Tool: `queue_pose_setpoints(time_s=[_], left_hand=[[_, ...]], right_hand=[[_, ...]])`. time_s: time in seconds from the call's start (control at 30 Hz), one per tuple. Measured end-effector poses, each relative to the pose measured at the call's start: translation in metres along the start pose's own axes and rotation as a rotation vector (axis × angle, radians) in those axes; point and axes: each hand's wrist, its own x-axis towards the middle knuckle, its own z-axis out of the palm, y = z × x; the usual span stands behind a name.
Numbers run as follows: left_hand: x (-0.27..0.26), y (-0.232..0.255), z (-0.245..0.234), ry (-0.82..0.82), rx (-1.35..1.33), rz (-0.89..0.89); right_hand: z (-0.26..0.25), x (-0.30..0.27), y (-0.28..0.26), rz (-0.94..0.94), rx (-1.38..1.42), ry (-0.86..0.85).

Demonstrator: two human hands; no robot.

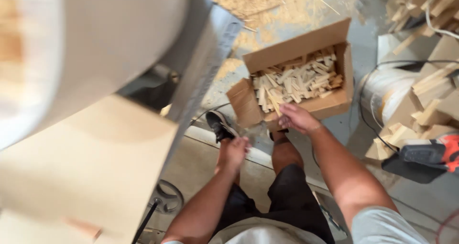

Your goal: Sorting and arranging small wooden slats on a workbench in a woodworking shop

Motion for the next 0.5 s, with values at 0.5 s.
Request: queue_pose_setpoints(time_s=[0.5], left_hand=[[-0.321, 0.167, -0.211, 0.096, -0.311, 0.924]], right_hand=[[0.328, -0.277, -0.123, -0.052, -0.554, -0.803]])
